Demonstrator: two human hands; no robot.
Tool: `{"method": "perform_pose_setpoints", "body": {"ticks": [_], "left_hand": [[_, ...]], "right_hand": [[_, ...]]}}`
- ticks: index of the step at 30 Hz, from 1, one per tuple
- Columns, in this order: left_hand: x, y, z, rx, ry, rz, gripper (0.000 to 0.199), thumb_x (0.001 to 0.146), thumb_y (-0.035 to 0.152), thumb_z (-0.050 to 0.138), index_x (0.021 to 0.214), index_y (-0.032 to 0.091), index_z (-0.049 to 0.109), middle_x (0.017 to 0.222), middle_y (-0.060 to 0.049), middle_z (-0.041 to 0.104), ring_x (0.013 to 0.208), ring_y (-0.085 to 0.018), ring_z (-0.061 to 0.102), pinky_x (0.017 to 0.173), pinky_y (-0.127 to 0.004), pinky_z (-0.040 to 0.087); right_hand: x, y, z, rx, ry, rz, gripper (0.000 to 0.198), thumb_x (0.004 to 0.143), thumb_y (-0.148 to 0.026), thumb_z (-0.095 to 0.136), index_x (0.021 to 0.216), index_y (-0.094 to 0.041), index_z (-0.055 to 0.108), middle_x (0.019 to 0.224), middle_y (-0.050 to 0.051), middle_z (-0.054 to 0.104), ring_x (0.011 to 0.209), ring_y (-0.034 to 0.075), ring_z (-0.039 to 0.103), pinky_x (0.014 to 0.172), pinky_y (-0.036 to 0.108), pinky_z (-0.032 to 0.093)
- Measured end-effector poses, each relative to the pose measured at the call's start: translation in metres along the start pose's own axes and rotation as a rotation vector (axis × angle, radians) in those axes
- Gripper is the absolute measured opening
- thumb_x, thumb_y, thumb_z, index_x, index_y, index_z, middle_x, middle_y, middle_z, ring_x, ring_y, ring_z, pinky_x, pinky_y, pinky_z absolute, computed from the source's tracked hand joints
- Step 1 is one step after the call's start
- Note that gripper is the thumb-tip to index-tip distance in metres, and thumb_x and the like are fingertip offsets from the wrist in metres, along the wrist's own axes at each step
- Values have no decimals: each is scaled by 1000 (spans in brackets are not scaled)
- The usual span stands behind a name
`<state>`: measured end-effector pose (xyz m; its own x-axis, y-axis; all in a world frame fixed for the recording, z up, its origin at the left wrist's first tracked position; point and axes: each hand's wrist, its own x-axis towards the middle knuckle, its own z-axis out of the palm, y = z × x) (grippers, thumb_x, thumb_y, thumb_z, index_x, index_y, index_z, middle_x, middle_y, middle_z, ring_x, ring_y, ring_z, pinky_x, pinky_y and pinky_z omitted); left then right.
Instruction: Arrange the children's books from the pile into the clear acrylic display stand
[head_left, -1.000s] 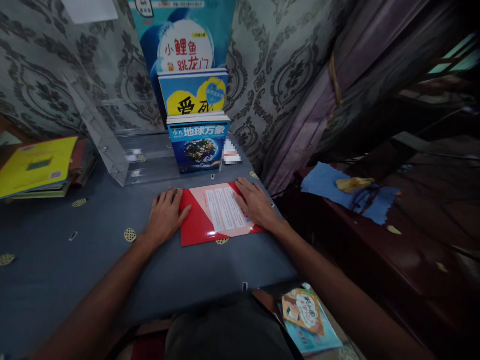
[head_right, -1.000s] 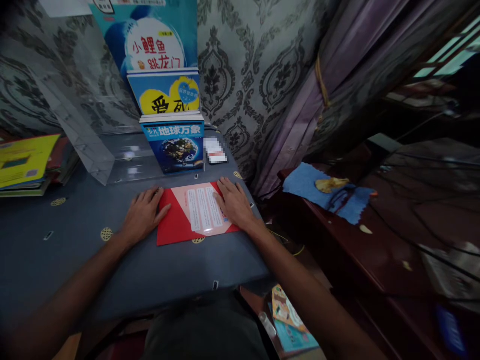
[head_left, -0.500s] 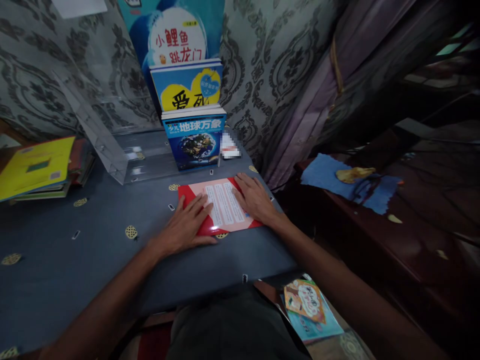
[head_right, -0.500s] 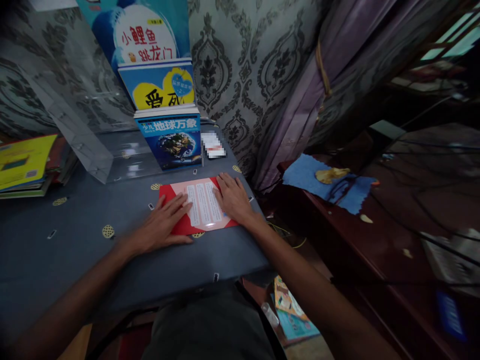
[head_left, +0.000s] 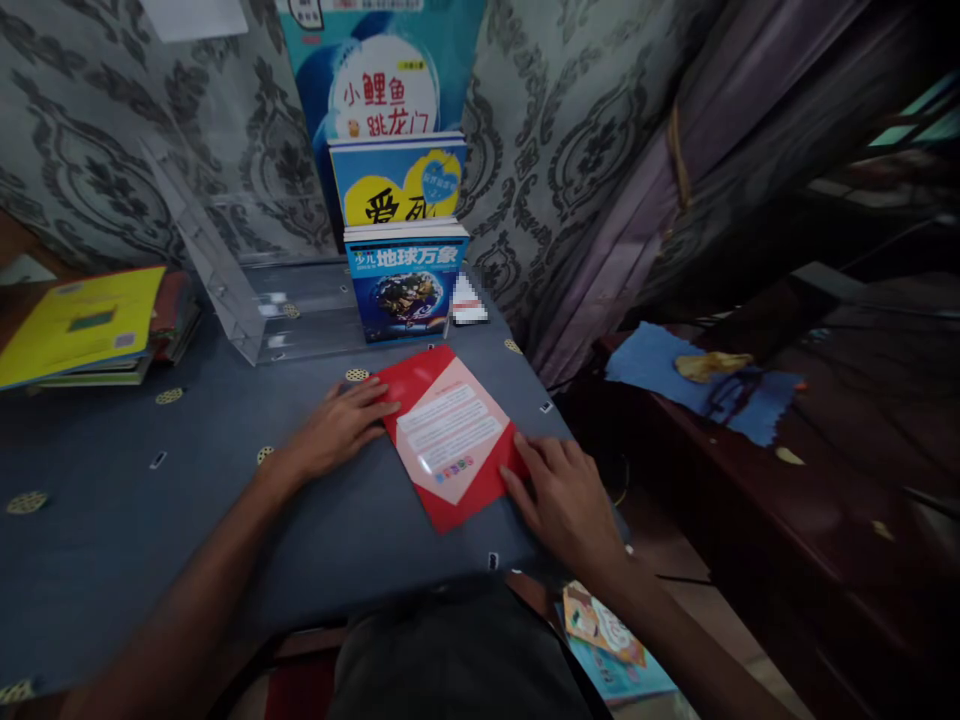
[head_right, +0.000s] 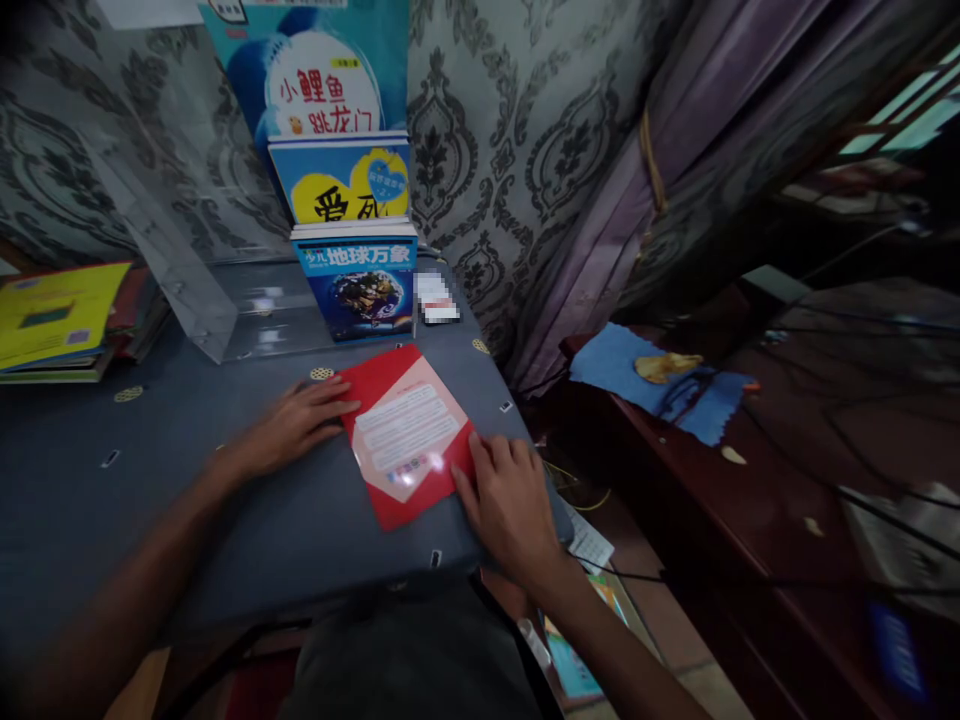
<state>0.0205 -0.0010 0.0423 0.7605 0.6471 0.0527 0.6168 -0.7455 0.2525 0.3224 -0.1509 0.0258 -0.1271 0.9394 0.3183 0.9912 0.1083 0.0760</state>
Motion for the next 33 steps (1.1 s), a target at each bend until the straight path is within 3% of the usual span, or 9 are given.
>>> {"method": "perform_pose_setpoints", "body": {"ticks": [3, 6, 20, 33], "left_hand": [[4, -5, 8, 32, 128, -115, 38, 103, 31, 45, 136, 27, 63, 147, -10, 58, 135, -29, 55, 113, -55, 44], [9, -6, 15, -3, 208, -149, 39, 102, 29, 43, 135, 24, 64, 145, -10, 60, 130, -27, 60, 109, -48, 51], [15, -12, 25, -15, 311, -125, 40, 100, 25, 42, 133, 21, 64, 142, -13, 60, 129, -28, 59, 110, -52, 49], [17, -11, 23, -85, 313, -75, 42, 103, 32, 40, 133, 13, 62, 144, -15, 61, 142, -25, 50, 119, -51, 39]], "right_hand": [[-12, -15, -2, 78, 42, -42, 35, 102, -34, 47, 119, -11, 67, 104, 15, 68, 91, 29, 56, 79, 41, 45], [-11, -25, 1, 103, 79, -58, 36, 102, -33, 47, 119, -8, 66, 107, 17, 68, 94, 30, 55, 82, 42, 46], [6, -7, 21, 98, 75, -106, 38, 104, -33, 42, 127, -15, 66, 125, 16, 70, 112, 31, 59, 102, 50, 43], [9, 2, 26, 166, 90, -136, 44, 106, -36, 36, 130, -13, 64, 125, 18, 70, 113, 30, 60, 99, 48, 46]]}}
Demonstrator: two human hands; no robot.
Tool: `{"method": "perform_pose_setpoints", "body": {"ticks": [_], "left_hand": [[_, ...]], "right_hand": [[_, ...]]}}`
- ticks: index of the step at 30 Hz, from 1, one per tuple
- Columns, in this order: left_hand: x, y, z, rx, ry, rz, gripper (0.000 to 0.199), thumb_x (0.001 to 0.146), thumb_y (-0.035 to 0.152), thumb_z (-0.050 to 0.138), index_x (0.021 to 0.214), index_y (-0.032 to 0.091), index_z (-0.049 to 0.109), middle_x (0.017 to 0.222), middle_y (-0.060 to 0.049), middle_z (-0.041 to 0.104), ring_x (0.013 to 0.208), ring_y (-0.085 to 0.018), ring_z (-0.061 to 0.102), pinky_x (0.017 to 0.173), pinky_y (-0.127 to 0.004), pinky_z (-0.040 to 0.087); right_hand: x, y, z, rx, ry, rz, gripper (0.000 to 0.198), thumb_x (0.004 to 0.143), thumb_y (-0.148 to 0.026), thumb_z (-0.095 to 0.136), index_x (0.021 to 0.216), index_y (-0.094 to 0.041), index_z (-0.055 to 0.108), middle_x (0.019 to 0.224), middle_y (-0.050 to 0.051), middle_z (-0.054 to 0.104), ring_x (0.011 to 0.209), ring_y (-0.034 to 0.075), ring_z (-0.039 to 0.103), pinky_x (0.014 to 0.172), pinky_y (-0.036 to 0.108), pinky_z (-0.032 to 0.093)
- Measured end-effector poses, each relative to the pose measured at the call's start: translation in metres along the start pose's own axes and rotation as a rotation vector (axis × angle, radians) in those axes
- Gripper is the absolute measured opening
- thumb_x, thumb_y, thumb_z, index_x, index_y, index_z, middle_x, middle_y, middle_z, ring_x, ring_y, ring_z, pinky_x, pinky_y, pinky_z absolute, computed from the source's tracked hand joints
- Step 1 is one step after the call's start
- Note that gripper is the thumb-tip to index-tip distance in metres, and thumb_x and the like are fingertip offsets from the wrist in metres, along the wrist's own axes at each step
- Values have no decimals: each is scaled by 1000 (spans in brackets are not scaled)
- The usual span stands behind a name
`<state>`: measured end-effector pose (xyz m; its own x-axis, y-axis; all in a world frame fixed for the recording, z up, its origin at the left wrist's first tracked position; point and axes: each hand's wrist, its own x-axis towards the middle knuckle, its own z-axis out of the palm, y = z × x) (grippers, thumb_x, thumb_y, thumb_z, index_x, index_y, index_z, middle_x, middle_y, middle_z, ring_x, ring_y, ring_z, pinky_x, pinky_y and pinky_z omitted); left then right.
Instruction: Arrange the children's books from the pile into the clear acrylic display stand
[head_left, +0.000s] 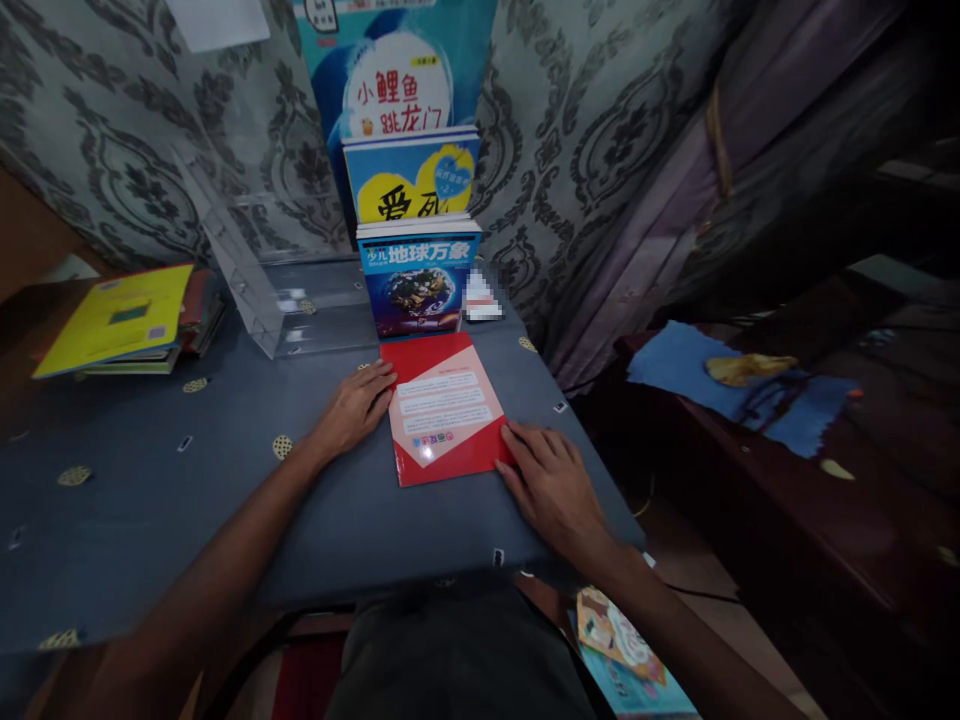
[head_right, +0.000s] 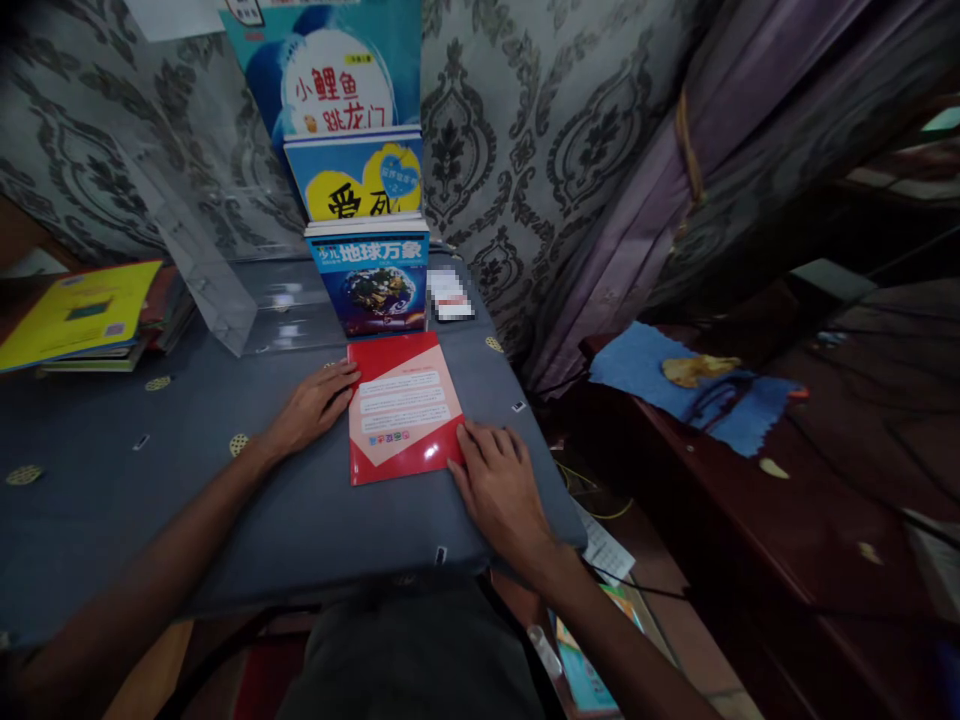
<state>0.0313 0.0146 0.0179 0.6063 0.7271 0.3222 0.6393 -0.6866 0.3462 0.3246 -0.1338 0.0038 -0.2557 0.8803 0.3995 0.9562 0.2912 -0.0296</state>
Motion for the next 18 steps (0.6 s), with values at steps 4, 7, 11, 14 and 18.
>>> {"method": "perform_pose_setpoints", "body": {"ticks": [4, 7, 11, 14, 18], "left_hand": [[-3, 5, -5, 7, -82, 13, 42, 104, 34, 39, 137, 18, 60, 147, -11, 59, 145, -25, 46, 119, -54, 38], [-8, 11, -11, 13, -151, 23, 43, 105, 35, 38, 141, 21, 57, 151, -10, 55, 148, -25, 41, 119, -57, 34], [-17, 21, -18, -1, -225, 74, 43, 106, 34, 38, 143, 23, 55, 154, -9, 52, 151, -26, 36, 121, -59, 30], [-26, 29, -20, -19, -270, 120, 42, 106, 33, 38, 145, 28, 53, 157, -5, 49, 152, -25, 34, 122, -59, 28], [-40, 42, -24, -43, -319, 190, 43, 106, 30, 40, 147, 34, 51, 158, -2, 46, 153, -25, 32, 124, -60, 25]], "right_hand": [[0, 0, 1, 33, -12, 6, 43, 105, -37, 36, 132, -16, 63, 127, 16, 69, 113, 31, 60, 99, 50, 47], [0, -1, 0, 39, -12, 13, 44, 105, -37, 36, 133, -16, 63, 127, 16, 69, 113, 31, 60, 99, 50, 46], [0, -2, -2, 43, -31, 24, 45, 105, -37, 37, 133, -13, 63, 127, 18, 68, 114, 32, 59, 99, 49, 46], [0, -3, -3, 61, -46, 38, 45, 104, -37, 38, 136, -15, 61, 129, 17, 67, 115, 32, 57, 99, 50, 45], [0, -3, -4, 78, -54, 45, 47, 104, -37, 38, 137, -13, 61, 130, 18, 66, 116, 33, 56, 98, 51, 44]]}}
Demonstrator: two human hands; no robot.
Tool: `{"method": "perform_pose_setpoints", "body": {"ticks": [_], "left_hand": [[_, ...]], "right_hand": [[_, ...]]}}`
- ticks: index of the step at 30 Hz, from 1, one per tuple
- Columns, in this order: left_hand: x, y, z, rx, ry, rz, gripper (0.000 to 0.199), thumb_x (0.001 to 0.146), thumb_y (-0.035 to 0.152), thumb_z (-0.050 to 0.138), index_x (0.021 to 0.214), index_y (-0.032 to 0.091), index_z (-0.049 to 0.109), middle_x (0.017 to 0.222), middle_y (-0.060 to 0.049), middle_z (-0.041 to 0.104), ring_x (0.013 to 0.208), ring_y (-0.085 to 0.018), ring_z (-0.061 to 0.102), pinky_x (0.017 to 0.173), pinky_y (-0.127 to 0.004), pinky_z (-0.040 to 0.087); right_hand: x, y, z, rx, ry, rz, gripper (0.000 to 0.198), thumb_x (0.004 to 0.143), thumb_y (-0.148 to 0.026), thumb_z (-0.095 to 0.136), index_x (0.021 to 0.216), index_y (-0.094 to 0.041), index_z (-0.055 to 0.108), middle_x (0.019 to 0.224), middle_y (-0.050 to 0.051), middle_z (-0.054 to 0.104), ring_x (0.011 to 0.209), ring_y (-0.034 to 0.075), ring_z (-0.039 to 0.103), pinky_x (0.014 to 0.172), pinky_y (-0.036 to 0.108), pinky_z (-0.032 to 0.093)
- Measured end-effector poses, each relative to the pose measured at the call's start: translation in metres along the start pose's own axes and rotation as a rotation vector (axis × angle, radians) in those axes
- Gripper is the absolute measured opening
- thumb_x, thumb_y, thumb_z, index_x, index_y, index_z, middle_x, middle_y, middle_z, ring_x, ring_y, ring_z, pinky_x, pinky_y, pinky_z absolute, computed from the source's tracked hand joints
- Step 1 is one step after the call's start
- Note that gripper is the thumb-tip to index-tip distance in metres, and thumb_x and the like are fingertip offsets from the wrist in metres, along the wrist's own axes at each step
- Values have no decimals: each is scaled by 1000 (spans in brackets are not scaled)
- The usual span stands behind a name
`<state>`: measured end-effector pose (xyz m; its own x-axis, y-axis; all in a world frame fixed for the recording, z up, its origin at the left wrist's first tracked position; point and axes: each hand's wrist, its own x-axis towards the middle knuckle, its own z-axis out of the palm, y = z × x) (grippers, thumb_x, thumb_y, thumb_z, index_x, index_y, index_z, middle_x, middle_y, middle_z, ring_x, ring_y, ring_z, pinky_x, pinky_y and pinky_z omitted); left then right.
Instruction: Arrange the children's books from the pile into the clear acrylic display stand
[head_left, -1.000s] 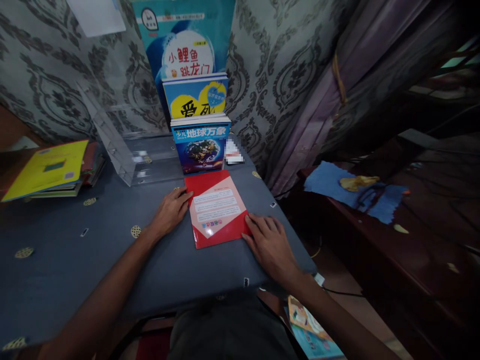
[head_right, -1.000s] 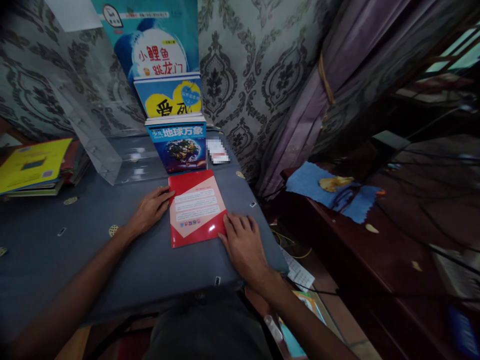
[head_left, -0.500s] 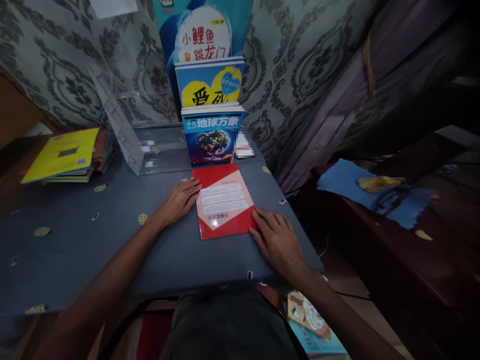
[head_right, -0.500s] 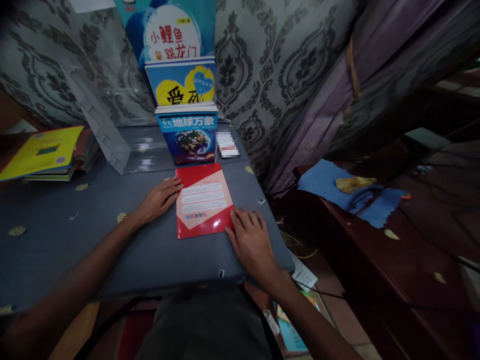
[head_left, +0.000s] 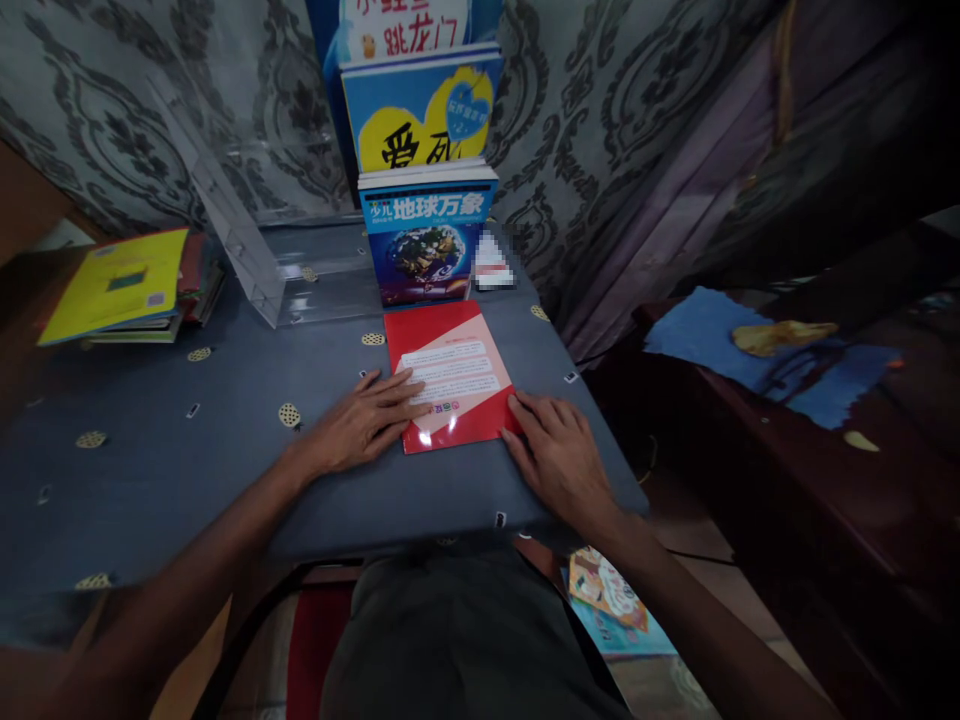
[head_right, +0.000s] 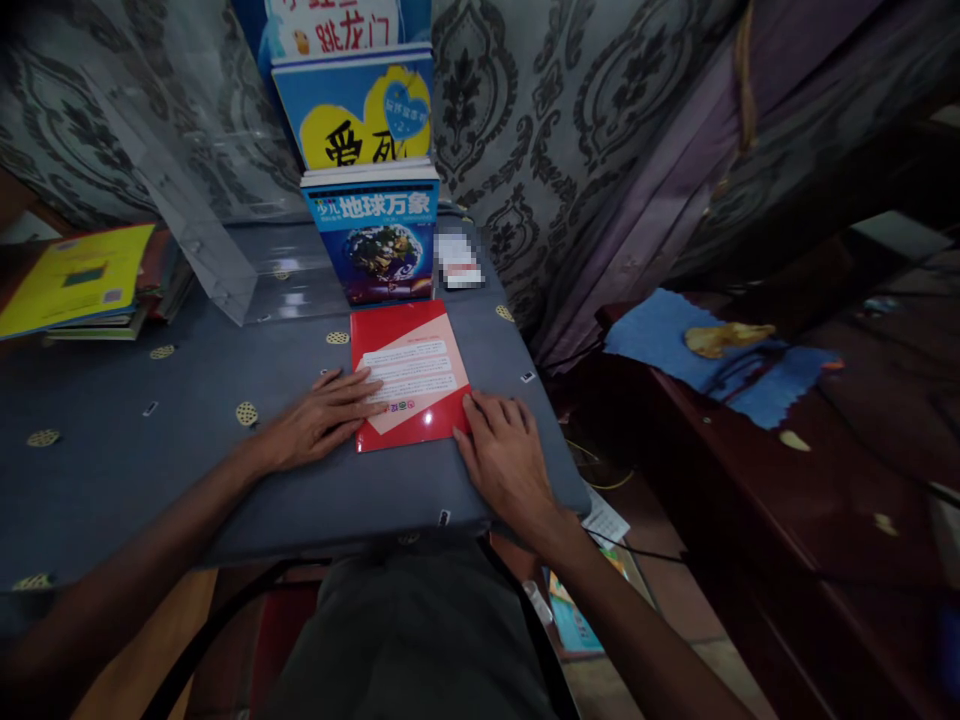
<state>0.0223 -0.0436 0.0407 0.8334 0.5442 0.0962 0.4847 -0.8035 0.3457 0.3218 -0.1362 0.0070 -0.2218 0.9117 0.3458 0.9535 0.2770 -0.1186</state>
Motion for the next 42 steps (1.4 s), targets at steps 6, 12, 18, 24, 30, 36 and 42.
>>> {"method": "perform_pose_setpoints", "body": {"ticks": [6, 12, 18, 24, 30, 36, 42], "left_hand": [[-15, 19, 1, -43, -40, 88, 43, 104, 27, 43, 145, 34, 54, 160, -2, 44, 154, -25, 29, 126, -59, 20], [-13, 24, -1, -94, -16, 87, 37, 103, 30, 47, 137, 32, 63, 155, -4, 51, 147, -24, 44, 126, -56, 26], [25, 1, 0, -18, 34, 5, 39, 106, 37, 41, 136, 24, 63, 148, -8, 58, 141, -21, 50, 123, -48, 32], [79, -39, 1, 97, 9, -218, 53, 104, 39, 41, 151, 14, 44, 162, -15, 39, 153, -25, 31, 125, -50, 25], [73, -14, 4, 25, -55, -3, 48, 106, 39, 40, 150, 22, 47, 163, -9, 38, 154, -21, 30, 126, -47, 23], [47, 24, 9, -73, -117, 182, 41, 106, 34, 41, 144, 27, 55, 157, -3, 48, 153, -19, 32, 128, -48, 16], [41, 25, 17, -134, -98, 209, 40, 103, 26, 46, 141, 33, 57, 155, -1, 50, 151, -20, 36, 128, -53, 15]], "right_hand": [[0, -1, 0, 13, -23, 23, 48, 103, -36, 37, 140, -14, 58, 131, 18, 65, 117, 35, 54, 100, 52, 43], [-1, -1, 2, 1, 0, 20, 47, 103, -36, 38, 140, -15, 58, 130, 17, 66, 116, 34, 55, 99, 51, 44], [0, 1, 2, -23, 28, -19, 45, 104, -36, 38, 135, -13, 62, 128, 18, 67, 112, 33, 57, 96, 49, 46], [0, 1, 2, -44, 57, -45, 44, 104, -35, 38, 131, -12, 64, 126, 18, 69, 112, 32, 58, 96, 48, 47], [1, 1, 1, -44, 46, -34, 44, 105, -34, 36, 131, -13, 64, 126, 18, 69, 113, 31, 59, 100, 48, 45], [0, 1, 0, 0, 26, -18, 43, 103, -34, 40, 136, -15, 62, 128, 17, 68, 114, 32, 58, 99, 49, 45], [5, 4, -4, 55, 39, -2, 40, 104, -31, 38, 129, -16, 66, 127, 16, 69, 114, 31, 61, 97, 49, 49]]}}
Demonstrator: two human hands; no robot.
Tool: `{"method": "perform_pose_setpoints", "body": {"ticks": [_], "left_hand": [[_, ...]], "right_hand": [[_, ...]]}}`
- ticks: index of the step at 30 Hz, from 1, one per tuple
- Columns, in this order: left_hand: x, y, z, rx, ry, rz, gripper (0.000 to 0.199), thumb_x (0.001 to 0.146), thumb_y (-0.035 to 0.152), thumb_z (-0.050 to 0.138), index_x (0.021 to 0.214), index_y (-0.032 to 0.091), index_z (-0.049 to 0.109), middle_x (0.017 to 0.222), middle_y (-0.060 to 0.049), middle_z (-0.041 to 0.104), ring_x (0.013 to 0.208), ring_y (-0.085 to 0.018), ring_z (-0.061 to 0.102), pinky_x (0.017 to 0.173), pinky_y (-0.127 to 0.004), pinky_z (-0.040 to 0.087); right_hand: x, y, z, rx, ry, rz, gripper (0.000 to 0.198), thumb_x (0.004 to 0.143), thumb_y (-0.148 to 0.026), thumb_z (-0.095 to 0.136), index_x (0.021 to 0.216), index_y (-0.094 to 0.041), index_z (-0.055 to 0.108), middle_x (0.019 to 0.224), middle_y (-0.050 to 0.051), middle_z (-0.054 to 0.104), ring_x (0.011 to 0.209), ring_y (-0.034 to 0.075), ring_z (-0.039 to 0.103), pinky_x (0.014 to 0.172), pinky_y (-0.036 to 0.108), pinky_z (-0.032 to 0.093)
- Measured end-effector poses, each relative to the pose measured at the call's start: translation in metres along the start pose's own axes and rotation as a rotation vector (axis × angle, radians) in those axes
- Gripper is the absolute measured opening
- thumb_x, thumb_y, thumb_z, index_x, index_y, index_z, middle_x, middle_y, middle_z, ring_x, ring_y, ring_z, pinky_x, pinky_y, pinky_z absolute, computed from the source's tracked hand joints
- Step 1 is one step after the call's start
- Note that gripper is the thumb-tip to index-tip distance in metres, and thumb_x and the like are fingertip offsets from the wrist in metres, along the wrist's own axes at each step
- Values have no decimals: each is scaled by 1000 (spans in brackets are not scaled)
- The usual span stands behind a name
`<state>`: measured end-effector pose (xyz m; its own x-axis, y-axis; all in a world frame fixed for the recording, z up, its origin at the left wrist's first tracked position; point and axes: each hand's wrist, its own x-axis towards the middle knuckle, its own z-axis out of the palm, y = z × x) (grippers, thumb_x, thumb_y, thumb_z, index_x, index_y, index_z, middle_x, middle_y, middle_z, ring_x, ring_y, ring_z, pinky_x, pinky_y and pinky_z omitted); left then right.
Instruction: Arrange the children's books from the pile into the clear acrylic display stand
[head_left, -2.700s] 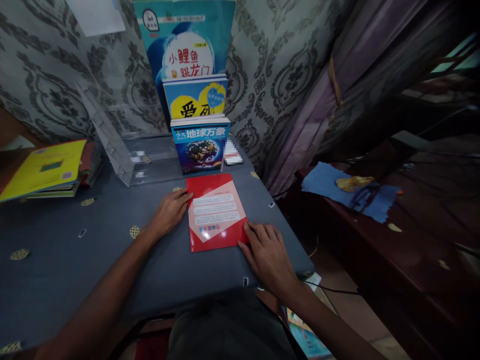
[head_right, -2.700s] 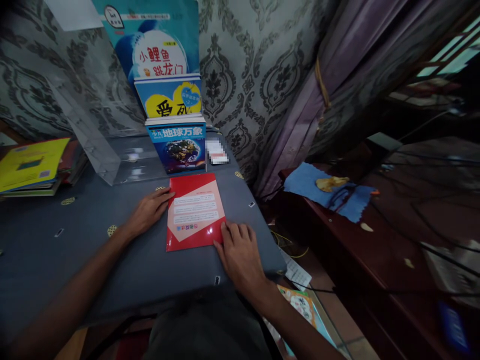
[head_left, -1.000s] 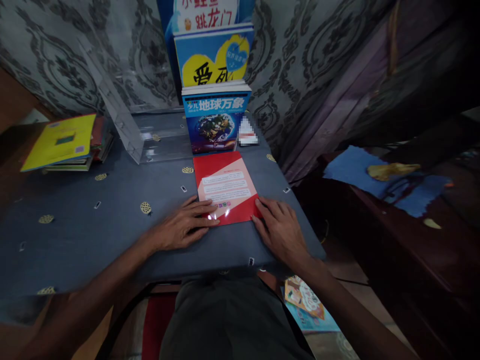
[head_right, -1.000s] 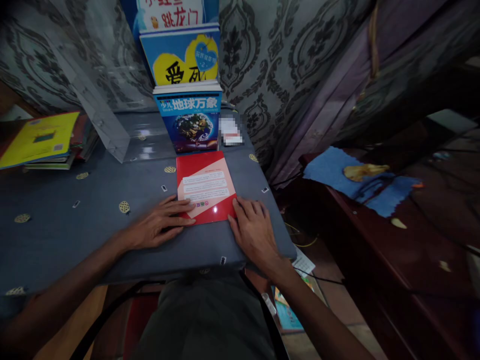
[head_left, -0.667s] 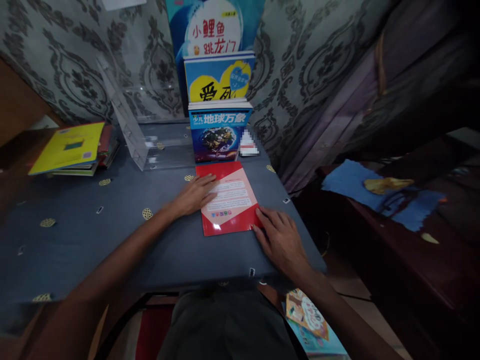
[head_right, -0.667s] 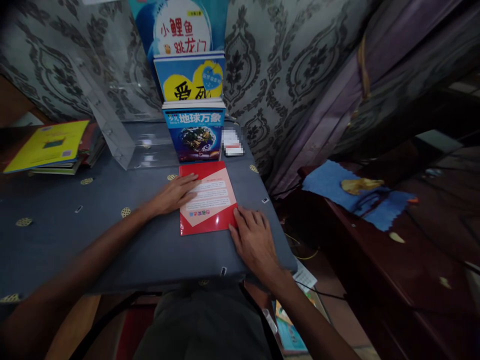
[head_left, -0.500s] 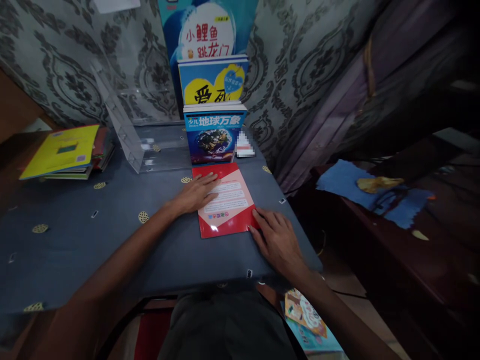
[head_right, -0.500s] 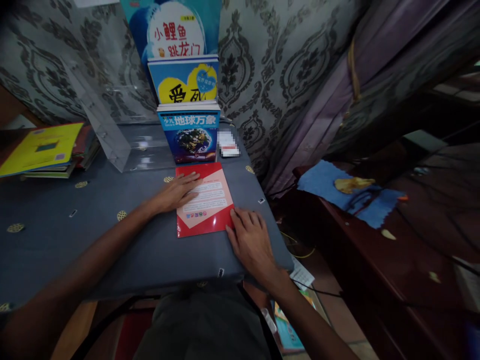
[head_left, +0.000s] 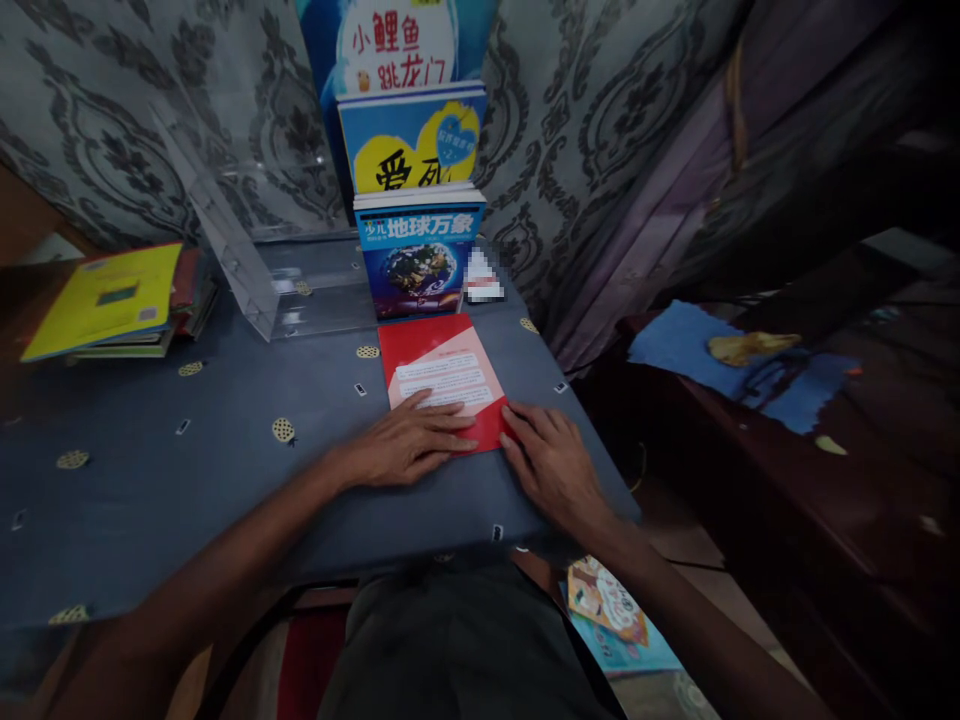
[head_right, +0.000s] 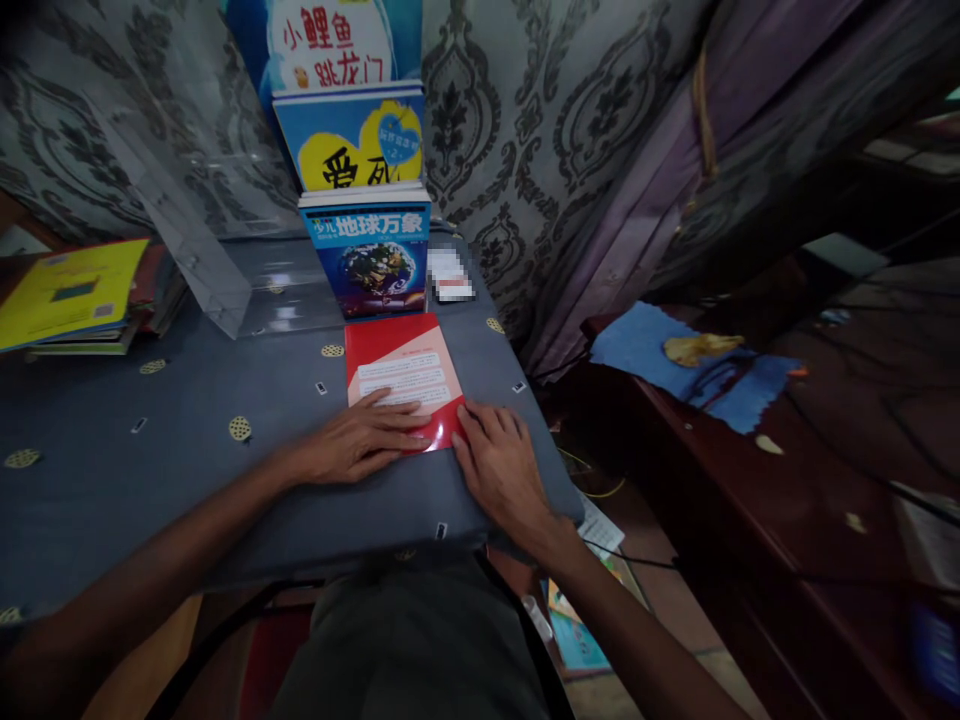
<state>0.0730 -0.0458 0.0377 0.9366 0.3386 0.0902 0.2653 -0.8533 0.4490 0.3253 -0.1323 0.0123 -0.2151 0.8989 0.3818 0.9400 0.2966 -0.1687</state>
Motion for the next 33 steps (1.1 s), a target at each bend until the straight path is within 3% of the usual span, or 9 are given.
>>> {"method": "perform_pose_setpoints", "body": {"ticks": [5, 8, 11, 16, 19, 26, 33], "left_hand": [[2, 0, 0, 2, 19, -8, 40, 102, 24, 48, 139, 33, 60, 154, -1, 52, 150, -22, 38, 127, -56, 16], [4, 4, -3, -8, 20, 6, 39, 101, 23, 49, 137, 31, 62, 147, -2, 60, 145, -21, 46, 128, -54, 14], [6, 6, -4, -26, 20, 6, 37, 102, 25, 49, 136, 30, 63, 138, -2, 67, 137, -20, 54, 129, -51, 12], [4, 3, 1, -13, 35, -29, 38, 103, 26, 46, 137, 29, 62, 152, -3, 55, 149, -23, 40, 127, -56, 16], [2, 2, 2, -17, 32, -33, 38, 103, 25, 46, 137, 29, 61, 151, -2, 55, 149, -22, 40, 127, -55, 17], [2, 3, -1, -19, 22, -28, 38, 103, 26, 47, 138, 29, 61, 151, -3, 56, 149, -21, 40, 127, -54, 18], [2, 0, 0, -43, 21, -23, 38, 104, 27, 47, 139, 31, 60, 153, -2, 54, 149, -21, 40, 127, -55, 15]], "right_hand": [[30, -2, 1, 238, -83, -137, 43, 107, -30, 33, 132, -18, 65, 134, 13, 68, 129, 26, 59, 115, 53, 41], [58, -8, 13, 413, -174, -264, 48, 108, -35, 29, 143, -17, 56, 144, 12, 62, 140, 22, 52, 120, 52, 38], [86, -7, 30, 437, -283, -320, 54, 109, -39, 25, 147, -12, 52, 150, 15, 56, 146, 22, 43, 123, 51, 32], [127, 16, 53, 317, -234, -218, 55, 107, -40, 28, 148, -11, 52, 156, 16, 48, 150, 25, 37, 124, 52, 29], [141, 29, 60, 250, -190, -110, 53, 105, -35, 30, 149, -13, 50, 156, 15, 48, 149, 26, 39, 123, 54, 29], [147, 24, 54, 118, -243, -49, 56, 105, -32, 29, 150, -4, 46, 159, 19, 42, 152, 27, 32, 123, 51, 27], [122, 12, 44, 34, -283, -51, 61, 106, -39, 29, 155, -3, 36, 164, 21, 33, 154, 30, 27, 123, 56, 23]]}}
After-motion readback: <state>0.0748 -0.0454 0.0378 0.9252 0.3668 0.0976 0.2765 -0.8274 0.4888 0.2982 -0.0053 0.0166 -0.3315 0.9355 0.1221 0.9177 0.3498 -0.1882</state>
